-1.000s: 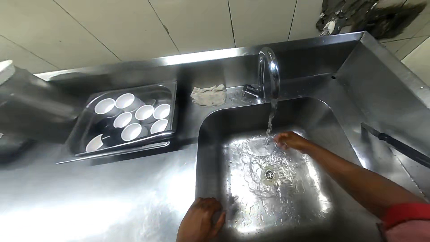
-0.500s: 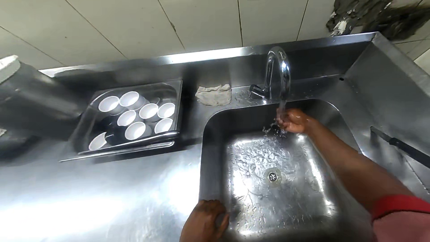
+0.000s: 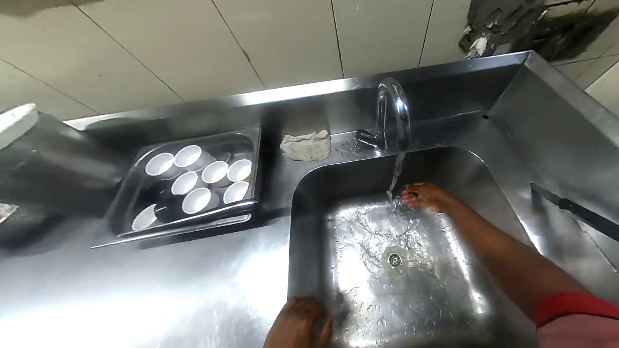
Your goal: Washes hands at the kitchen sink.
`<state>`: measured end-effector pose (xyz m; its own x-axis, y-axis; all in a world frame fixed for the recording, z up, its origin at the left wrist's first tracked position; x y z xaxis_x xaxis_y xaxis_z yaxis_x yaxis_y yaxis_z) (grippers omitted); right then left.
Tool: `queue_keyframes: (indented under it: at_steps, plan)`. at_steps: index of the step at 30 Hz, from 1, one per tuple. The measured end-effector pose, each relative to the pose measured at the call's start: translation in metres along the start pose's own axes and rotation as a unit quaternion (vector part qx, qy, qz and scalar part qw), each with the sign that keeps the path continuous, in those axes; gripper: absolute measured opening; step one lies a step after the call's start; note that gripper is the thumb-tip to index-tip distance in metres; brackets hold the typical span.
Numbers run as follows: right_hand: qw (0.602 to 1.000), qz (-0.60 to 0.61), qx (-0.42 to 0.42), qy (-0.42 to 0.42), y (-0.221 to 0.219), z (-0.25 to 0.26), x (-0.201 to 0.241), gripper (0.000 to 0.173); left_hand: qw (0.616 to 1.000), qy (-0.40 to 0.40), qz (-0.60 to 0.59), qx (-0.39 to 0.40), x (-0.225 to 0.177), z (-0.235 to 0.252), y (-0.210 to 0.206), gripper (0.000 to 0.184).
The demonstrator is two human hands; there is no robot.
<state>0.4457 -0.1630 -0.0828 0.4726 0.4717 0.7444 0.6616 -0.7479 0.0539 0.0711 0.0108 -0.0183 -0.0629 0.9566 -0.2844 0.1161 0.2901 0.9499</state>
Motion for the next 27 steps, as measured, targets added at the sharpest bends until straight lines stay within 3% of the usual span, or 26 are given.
queue_keyframes:
  at_steps: [4,8,11,13,15,17,18,20,22,24,27]
  plan:
    - [0.969,0.245,0.002,0.020,-0.043,0.016,0.022,0.028,1.000,0.006,-0.002,0.004,0.000,0.000,0.000,0.036]
    - [0.939,0.339,0.056,-0.006,-0.066,0.034,0.019,0.024,1.000,0.003,-0.011,0.010,-0.001,0.000,0.002,0.035]
    - [0.927,0.368,0.067,-0.007,-0.060,0.039,0.016,0.026,1.000,0.007,-0.016,0.020,-0.002,0.001,0.003,0.036]
    - [0.930,0.359,-0.023,0.071,-0.017,0.036,0.013,0.021,1.000,0.006,-0.015,0.024,-0.003,0.001,0.004,0.037]
    - [0.907,0.323,-0.215,0.166,0.057,0.023,-0.011,0.029,0.999,0.009,-0.016,0.026,-0.003,0.001,0.003,0.036]
    - [0.884,0.191,-0.400,0.149,0.100,-0.005,-0.044,0.043,0.999,0.008,-0.015,0.031,-0.003,0.001,0.004,0.036]
    - [0.891,0.130,-0.421,0.113,0.100,-0.010,-0.056,0.044,0.999,0.005,-0.016,0.033,-0.002,0.002,0.003,0.037]
    - [0.926,0.111,-0.354,0.073,0.069,0.000,-0.073,0.042,0.999,0.000,-0.021,0.036,-0.002,0.003,0.002,0.037]
    - [0.946,0.222,-0.233,0.040,0.018,0.014,-0.077,0.035,0.999,-0.003,-0.020,0.039,-0.003,0.002,0.002,0.037]
    - [0.925,0.351,-0.146,0.022,-0.022,0.024,-0.065,0.035,0.999,-0.007,-0.016,0.041,-0.004,0.003,0.003,0.038]
    - [0.899,0.431,-0.080,0.020,-0.056,0.031,-0.030,0.026,0.999,0.000,-0.012,0.043,-0.003,0.003,0.003,0.039]
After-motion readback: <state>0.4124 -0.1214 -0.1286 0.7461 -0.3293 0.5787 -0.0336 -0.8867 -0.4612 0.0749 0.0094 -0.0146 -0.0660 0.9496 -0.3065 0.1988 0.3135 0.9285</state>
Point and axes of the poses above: each hand's wrist, its own z-axis towards the middle knuckle, its own y-axis out of the back of the hand, x = y × z, the point moved 8 cm from there along z, towards the middle knuckle, and after that the axes turned 4 degrees about x, right-handed, at the moved point
